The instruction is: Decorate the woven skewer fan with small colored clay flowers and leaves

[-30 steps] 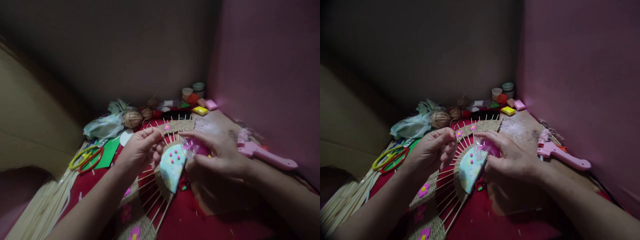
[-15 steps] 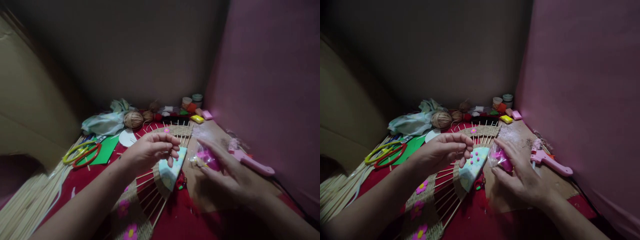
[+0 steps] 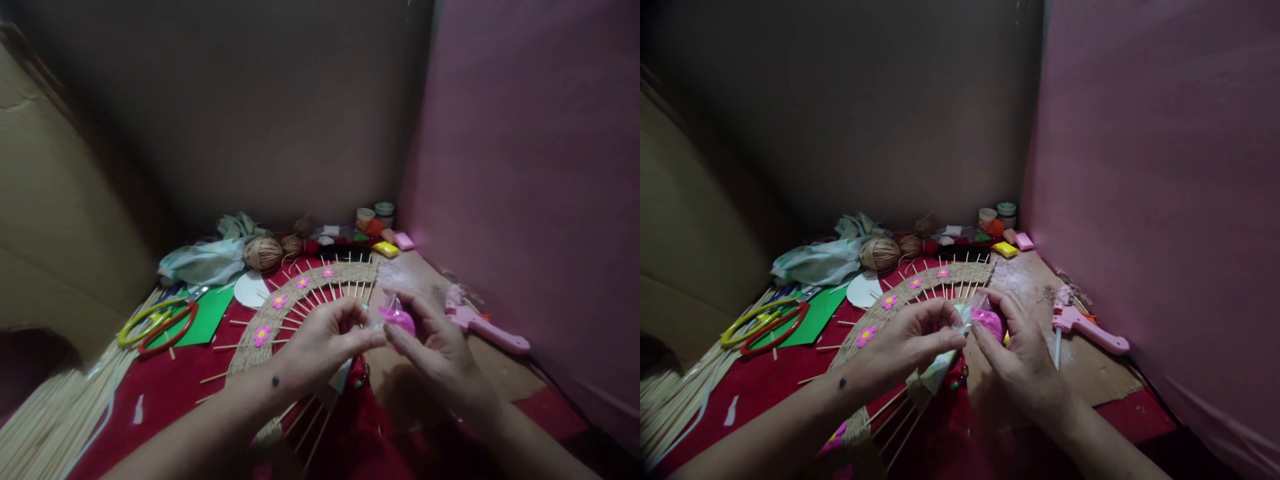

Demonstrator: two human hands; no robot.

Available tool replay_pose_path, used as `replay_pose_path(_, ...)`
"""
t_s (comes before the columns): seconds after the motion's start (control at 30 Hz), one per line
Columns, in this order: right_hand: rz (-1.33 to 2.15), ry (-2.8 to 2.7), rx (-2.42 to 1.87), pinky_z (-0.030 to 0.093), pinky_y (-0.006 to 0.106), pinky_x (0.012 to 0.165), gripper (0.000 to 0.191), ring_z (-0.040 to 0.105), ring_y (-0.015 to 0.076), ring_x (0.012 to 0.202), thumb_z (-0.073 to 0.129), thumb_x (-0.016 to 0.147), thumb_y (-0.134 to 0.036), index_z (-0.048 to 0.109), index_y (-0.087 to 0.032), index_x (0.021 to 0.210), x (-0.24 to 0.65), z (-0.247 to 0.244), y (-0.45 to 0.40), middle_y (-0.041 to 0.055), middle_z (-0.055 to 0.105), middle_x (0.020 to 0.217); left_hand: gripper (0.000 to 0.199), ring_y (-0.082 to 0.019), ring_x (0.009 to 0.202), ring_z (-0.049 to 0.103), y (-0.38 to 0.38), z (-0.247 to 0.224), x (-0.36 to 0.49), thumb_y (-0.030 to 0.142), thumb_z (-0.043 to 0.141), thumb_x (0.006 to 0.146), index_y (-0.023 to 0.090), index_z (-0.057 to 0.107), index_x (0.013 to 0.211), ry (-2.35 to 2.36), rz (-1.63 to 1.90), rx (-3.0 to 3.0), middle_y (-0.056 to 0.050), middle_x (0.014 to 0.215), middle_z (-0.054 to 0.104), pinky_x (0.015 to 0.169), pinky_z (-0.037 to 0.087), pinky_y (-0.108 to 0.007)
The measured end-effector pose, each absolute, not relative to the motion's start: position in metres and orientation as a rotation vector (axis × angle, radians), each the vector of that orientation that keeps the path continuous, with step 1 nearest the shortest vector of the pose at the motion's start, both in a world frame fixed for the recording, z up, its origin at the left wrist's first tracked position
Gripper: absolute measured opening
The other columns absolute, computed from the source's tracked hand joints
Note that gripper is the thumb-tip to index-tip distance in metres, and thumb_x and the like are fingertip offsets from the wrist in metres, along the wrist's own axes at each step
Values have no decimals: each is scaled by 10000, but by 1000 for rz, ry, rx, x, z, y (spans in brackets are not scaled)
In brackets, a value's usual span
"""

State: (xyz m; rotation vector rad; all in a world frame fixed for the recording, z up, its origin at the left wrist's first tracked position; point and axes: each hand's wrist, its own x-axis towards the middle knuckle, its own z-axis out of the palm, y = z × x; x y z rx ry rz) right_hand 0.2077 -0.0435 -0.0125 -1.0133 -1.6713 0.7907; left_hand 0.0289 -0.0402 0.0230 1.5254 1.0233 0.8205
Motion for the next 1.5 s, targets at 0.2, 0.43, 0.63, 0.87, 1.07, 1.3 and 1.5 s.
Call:
replay_pose_path(0.2, 1227, -1492, -899, 515, 310, 716, 254, 605, 200, 869, 617, 821, -368, 610, -218, 1026, 205, -6, -43, 49, 631, 946, 162, -98, 594, 425, -41, 23, 26, 250, 585, 815, 146, 588, 690, 1102, 856, 1760, 34, 620, 491, 543, 335, -218)
replay_pose_path(0.43, 1283, -1405, -919, 451, 283, 756, 143, 568, 153, 795, 646, 808, -337, 698, -207, 778, 208, 1, -36, 16, 640, 817, 177, -96, 589, 415, -41, 31, 21, 242, 564, 819, 155, 555, 665, 1098, 744, 1835, 43, 617, 468, 543, 319, -214)
replay_pose_path(0.63, 1328, -1400, -884, 446, 270, 645, 145, 540, 131, 665, 670, 777, -318, 670, -194, 702, 208, 9, -38, 2, 611, 693, 167, -87, 547, 381, -41, 40, 14, 201, 565, 796, 153, 546, 637, 1114, 639, 1968, 45, 585, 439, 500, 281, -210)
replay_pose_path(0.87, 1227, -1378, -994, 399, 222, 536, 197, 475, 89, 566, 646, 796, -346, 611, -180, 695, 207, 4, -36, -28, 547, 629, 178, -90, 590, 423, -39, 39, 18, 315, 621, 800, 145, 605, 751, 1077, 684, 1810, 39, 627, 502, 526, 328, -204)
replay_pose_path(1.07, 1424, -1428, -943, 437, 243, 618, 155, 548, 110, 637, 665, 785, -331, 648, -186, 736, 213, 0, -37, -12, 605, 693, 147, -84, 605, 437, -44, 33, 22, 176, 543, 814, 143, 571, 673, 1071, 716, 1883, 34, 630, 501, 554, 336, -205)
replay_pose_path(1.3, 1406, -1549, -807, 408, 273, 749, 131, 537, 126, 746, 679, 766, -227, 641, -203, 643, 216, -2, -35, -20, 582, 729, 133, -79, 584, 403, -44, 32, 23, 189, 558, 802, 144, 562, 676, 1046, 639, 1915, 36, 626, 473, 522, 314, -197)
replay_pose_path(1.5, 1374, -1619, -783, 411, 316, 773, 126, 548, 147, 763, 658, 789, -253, 644, -204, 674, 211, -4, -35, -6, 587, 745, 174, -77, 560, 362, -42, 31, 20, 226, 547, 814, 139, 541, 663, 1024, 614, 1867, 42, 601, 421, 489, 284, -200)
